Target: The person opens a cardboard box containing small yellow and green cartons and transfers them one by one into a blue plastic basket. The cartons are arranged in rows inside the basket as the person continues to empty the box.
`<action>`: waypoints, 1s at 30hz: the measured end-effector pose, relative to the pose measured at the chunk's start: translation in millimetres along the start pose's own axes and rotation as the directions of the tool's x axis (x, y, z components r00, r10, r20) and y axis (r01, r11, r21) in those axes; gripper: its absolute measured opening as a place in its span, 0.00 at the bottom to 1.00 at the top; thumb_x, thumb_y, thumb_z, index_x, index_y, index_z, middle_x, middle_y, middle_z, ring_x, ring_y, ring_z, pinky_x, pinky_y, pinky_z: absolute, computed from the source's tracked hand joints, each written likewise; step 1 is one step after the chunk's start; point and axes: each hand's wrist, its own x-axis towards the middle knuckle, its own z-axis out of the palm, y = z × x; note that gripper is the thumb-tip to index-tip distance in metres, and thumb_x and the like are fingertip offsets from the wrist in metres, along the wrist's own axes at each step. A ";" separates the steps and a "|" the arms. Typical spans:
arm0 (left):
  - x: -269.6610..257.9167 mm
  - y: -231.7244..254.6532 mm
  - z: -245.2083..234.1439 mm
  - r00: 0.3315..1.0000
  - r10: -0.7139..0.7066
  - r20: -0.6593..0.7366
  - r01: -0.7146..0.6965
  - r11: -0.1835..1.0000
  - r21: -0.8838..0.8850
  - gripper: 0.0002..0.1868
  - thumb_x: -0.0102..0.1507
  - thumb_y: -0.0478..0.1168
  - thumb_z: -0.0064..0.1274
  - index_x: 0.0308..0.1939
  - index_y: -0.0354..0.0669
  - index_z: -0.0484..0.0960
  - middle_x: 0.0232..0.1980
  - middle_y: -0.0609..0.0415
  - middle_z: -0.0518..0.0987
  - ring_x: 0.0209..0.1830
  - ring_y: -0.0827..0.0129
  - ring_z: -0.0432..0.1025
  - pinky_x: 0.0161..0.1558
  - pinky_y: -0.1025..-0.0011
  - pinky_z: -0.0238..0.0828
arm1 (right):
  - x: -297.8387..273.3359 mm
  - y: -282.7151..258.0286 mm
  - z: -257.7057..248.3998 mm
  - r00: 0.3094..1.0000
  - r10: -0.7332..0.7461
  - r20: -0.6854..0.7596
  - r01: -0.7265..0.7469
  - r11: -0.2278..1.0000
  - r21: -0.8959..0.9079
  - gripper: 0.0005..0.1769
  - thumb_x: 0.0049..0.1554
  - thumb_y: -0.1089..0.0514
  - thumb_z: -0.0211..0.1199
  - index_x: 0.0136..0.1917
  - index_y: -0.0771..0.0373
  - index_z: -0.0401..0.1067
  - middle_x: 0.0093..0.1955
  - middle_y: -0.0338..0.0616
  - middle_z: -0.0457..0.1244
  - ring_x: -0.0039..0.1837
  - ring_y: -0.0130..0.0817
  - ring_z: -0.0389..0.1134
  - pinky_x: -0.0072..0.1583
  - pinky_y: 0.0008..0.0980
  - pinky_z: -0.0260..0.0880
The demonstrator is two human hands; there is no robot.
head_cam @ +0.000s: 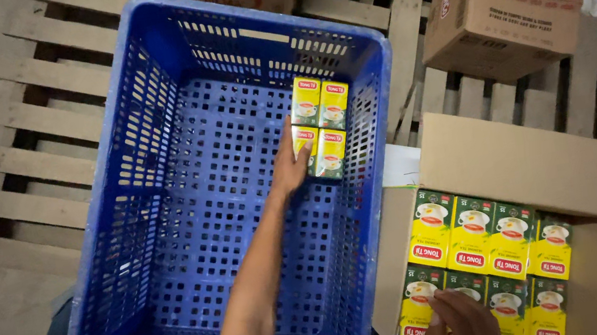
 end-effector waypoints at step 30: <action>-2.6 3.4 -10.4 0.930 0.208 0.302 -0.355 0.720 0.596 0.81 0.45 0.62 0.88 0.90 0.69 0.44 0.90 0.25 0.27 0.90 0.24 0.44 0.78 0.34 0.58 | 28.8 -30.3 -13.2 0.993 -0.064 -0.102 0.071 0.995 0.069 0.11 0.60 0.62 0.67 0.56 0.59 0.81 0.58 0.44 0.75 0.60 0.44 0.78 0.66 0.47 0.79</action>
